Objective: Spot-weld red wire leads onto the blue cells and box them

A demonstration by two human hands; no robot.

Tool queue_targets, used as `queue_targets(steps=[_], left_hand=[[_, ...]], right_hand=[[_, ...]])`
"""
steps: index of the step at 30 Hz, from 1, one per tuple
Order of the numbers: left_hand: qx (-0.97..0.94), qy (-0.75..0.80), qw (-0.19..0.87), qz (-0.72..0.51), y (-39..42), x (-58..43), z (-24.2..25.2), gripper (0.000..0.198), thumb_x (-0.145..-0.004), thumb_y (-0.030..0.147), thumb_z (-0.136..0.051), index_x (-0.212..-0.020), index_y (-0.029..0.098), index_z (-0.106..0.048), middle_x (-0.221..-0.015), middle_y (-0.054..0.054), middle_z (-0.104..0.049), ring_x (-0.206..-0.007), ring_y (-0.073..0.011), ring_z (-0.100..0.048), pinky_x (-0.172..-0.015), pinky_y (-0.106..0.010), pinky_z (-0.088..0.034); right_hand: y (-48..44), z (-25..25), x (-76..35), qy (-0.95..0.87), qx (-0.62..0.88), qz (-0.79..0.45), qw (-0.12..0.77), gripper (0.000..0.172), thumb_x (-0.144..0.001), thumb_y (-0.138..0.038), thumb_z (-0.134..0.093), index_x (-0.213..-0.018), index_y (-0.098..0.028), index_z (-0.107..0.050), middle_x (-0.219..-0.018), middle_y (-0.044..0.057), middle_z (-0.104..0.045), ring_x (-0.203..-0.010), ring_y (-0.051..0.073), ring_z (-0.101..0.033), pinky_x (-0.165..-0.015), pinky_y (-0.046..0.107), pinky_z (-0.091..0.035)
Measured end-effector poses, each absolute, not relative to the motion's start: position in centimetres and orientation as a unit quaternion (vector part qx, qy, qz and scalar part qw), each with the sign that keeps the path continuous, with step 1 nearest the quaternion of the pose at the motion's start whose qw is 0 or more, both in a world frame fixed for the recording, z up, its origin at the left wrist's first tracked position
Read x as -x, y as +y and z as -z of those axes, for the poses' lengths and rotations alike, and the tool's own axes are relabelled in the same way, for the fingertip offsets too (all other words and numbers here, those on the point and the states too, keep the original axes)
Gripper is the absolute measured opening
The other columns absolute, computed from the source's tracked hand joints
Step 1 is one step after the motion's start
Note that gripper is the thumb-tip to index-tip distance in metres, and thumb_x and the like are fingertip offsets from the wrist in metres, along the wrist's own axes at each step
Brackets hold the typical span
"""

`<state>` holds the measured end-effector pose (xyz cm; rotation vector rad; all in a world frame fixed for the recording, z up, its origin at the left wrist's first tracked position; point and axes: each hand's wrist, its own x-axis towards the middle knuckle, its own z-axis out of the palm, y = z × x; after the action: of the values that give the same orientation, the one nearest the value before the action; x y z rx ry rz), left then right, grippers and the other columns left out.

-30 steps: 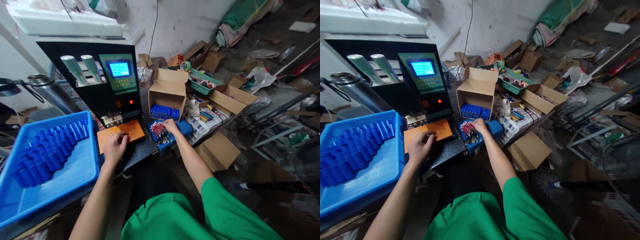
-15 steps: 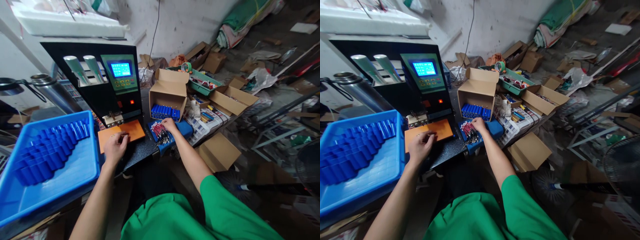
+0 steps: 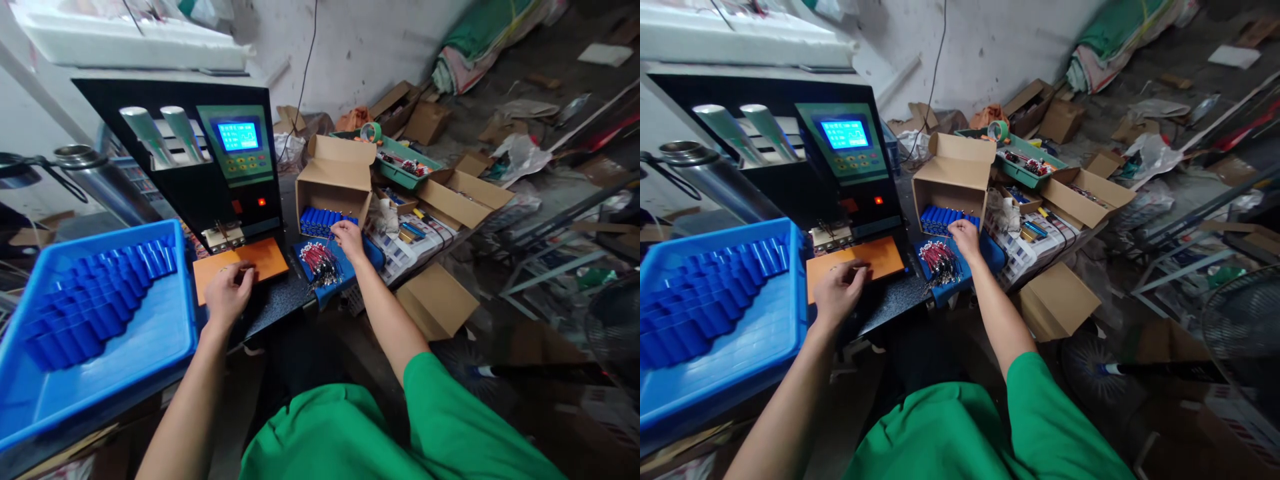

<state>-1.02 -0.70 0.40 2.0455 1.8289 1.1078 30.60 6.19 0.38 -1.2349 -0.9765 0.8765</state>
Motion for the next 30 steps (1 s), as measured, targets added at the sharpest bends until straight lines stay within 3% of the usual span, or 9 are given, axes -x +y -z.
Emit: queue_targets(steps=[13,19,23,30], left_hand=[[-0.686,0.598,0.124,-0.397,-0.4,1.5,-0.2,0.036,-0.089,0.05,-0.056,-0.102,0.021,-0.074,-0.09,-0.005,-0.075,-0.079,-0.0196,-0.068,-0.073,-0.031,-0.05],[-0.645,0.553,0.235,-0.472,-2.4,0.7,-0.6,0.044,-0.087,0.053,-0.059,-0.11,0.017,-0.072,-0.105,-0.008,-0.076,-0.087,-0.0197,-0.071,-0.082,-0.033,-0.057],[-0.649,0.532,0.237,-0.49,-5.6,-1.3,-1.5,0.04,-0.085,0.052,-0.066,-0.106,0.018,-0.073,-0.103,-0.008,-0.077,-0.093,-0.0214,-0.072,-0.091,-0.037,-0.058],[-0.602,0.541,0.237,-0.537,-7.7,-2.4,-1.2,0.03,-0.083,0.045,-0.07,-0.09,0.017,-0.076,-0.089,-0.007,-0.077,-0.08,-0.019,-0.072,-0.08,-0.032,-0.059]], right_hand=[[3.6,-4.5,-29.3,-0.383,0.437,-0.245,0.777,0.029,-0.081,-0.045,-0.066,-0.081,-0.022,-0.049,-0.056,-0.008,-0.042,-0.048,0.008,-0.04,-0.046,0.021,-0.032],[0.6,-4.6,-24.2,-0.399,0.418,-0.341,0.741,0.03,-0.08,-0.046,-0.07,-0.08,-0.021,-0.054,-0.056,-0.007,-0.046,-0.047,0.008,-0.04,-0.045,0.02,-0.033],[-1.4,-3.4,-19.8,-0.386,0.399,-0.436,0.708,0.028,-0.078,-0.043,-0.071,-0.079,-0.021,-0.054,-0.053,-0.008,-0.046,-0.045,0.007,-0.038,-0.042,0.02,-0.03],[-3.1,-2.3,-15.0,-0.365,0.383,-0.514,0.675,0.03,-0.076,-0.043,-0.074,-0.079,-0.02,-0.055,-0.052,-0.008,-0.045,-0.044,0.007,-0.037,-0.042,0.021,-0.028]])
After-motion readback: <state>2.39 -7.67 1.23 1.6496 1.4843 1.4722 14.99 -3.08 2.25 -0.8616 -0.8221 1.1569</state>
